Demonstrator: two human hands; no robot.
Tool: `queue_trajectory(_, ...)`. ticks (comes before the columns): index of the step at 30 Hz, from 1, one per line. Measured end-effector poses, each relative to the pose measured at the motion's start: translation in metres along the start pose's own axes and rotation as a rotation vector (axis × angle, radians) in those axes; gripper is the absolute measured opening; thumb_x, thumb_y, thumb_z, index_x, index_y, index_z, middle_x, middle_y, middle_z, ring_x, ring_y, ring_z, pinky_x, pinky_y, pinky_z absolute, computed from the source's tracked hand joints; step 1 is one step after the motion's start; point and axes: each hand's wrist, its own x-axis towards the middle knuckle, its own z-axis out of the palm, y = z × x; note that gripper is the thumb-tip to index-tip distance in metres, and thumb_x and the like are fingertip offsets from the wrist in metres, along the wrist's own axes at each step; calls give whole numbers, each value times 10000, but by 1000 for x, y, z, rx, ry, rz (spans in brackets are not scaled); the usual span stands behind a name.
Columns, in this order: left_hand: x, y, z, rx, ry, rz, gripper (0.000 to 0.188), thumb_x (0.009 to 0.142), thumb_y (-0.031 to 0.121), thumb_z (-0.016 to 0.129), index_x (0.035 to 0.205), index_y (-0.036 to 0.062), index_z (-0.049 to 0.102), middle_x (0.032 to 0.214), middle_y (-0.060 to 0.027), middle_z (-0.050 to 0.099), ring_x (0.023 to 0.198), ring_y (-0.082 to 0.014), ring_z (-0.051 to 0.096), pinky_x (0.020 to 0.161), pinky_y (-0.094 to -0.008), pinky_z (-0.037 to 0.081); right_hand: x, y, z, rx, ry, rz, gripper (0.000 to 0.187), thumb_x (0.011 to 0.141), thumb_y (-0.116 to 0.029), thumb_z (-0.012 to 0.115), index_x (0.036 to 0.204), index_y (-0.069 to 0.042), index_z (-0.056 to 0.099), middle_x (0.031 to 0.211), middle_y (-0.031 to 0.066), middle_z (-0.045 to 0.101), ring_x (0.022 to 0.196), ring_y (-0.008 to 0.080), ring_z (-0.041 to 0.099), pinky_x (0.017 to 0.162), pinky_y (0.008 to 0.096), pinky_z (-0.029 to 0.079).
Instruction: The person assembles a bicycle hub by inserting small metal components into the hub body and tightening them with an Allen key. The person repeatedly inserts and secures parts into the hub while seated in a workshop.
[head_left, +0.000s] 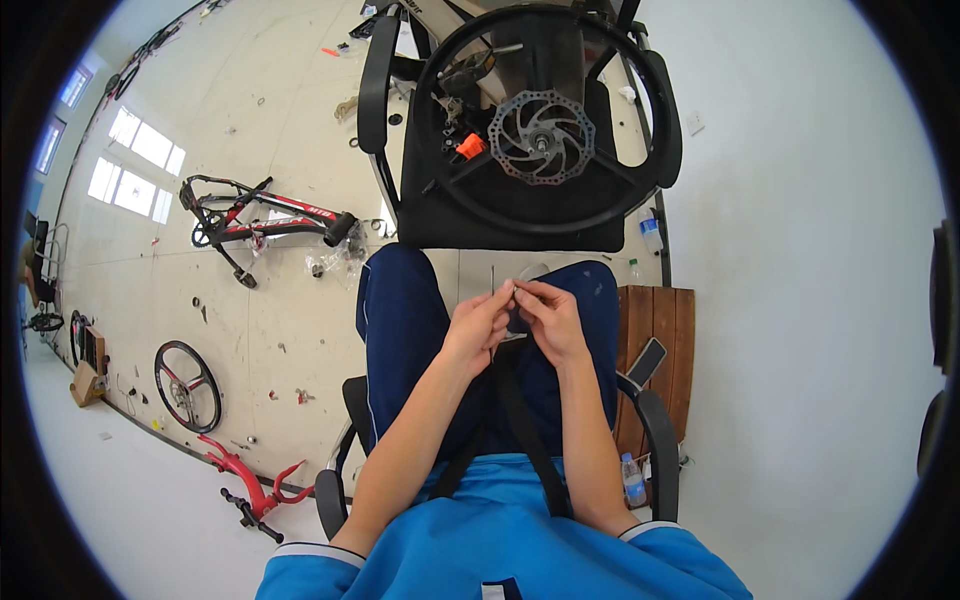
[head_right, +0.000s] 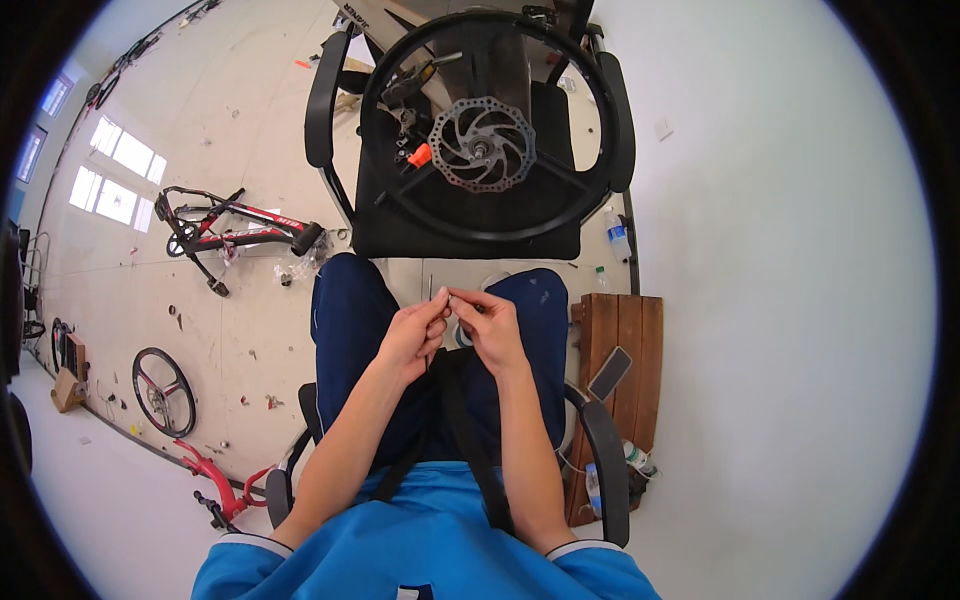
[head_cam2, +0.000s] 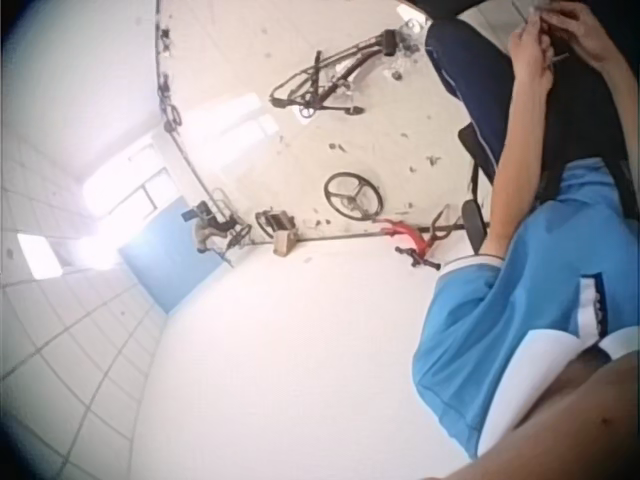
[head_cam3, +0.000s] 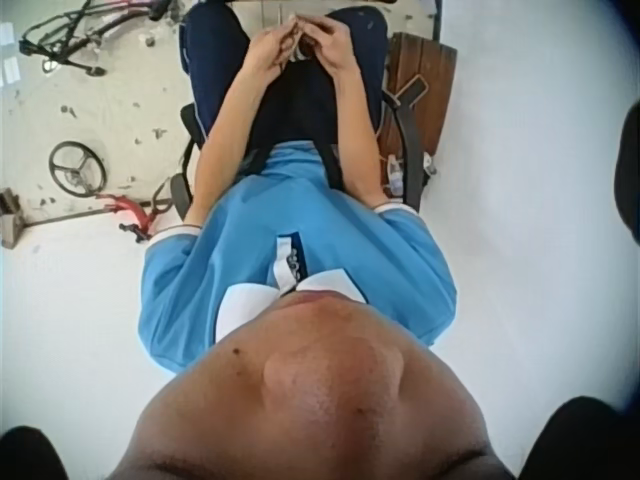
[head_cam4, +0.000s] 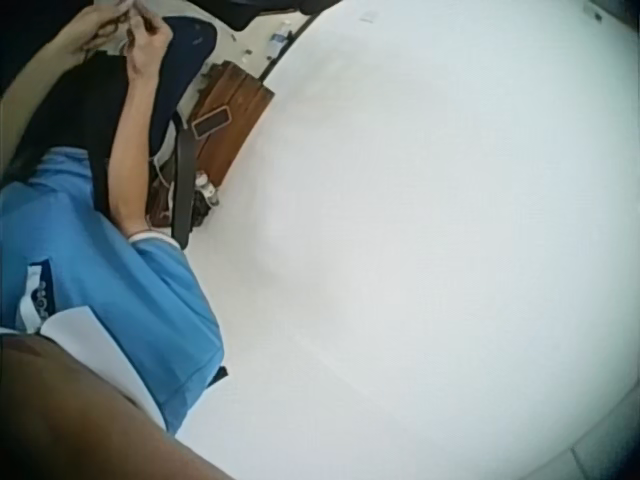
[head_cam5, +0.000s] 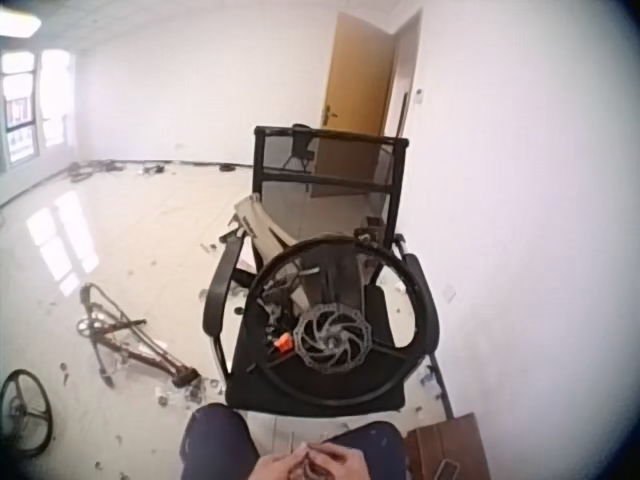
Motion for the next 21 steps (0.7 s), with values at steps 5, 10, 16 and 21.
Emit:
queue_trajectory(5,-11,17,21,140,-11,52,315,999,265,510,1035,-25,629,716,28,461,494,-30,324,388,-182,207,2,-10,-11,31,29,-11,169,873,-46,664,1006,54,693,733,-4,607,586,42,393,539,205,308)
queue_trajectory(10,-14,20,21,497,-119,212,311,994,177,434,1012,-40,656,697,36,432,537,-38,350,445,-200,248,16,-38,-15,19,-29,-3,126,892,-86,651,942,28,670,648,-47,466,577,49,381,536,209,300)
queue_trajectory(16,-12,15,27,680,-142,265,332,1005,192,427,989,-43,661,678,43,417,562,-37,343,502,-200,286,21,-56,-15,-52,-131,75,106,883,-57,634,947,19,672,745,21,611,592,47,441,529,204,330)
queue_trajectory(21,-8,12,25,674,-155,225,341,1011,204,425,991,-39,663,680,42,419,565,-38,344,503,-200,287,24,-54,-22,-22,-163,111,105,872,-55,635,942,14,672,771,42,632,595,52,454,542,198,360)
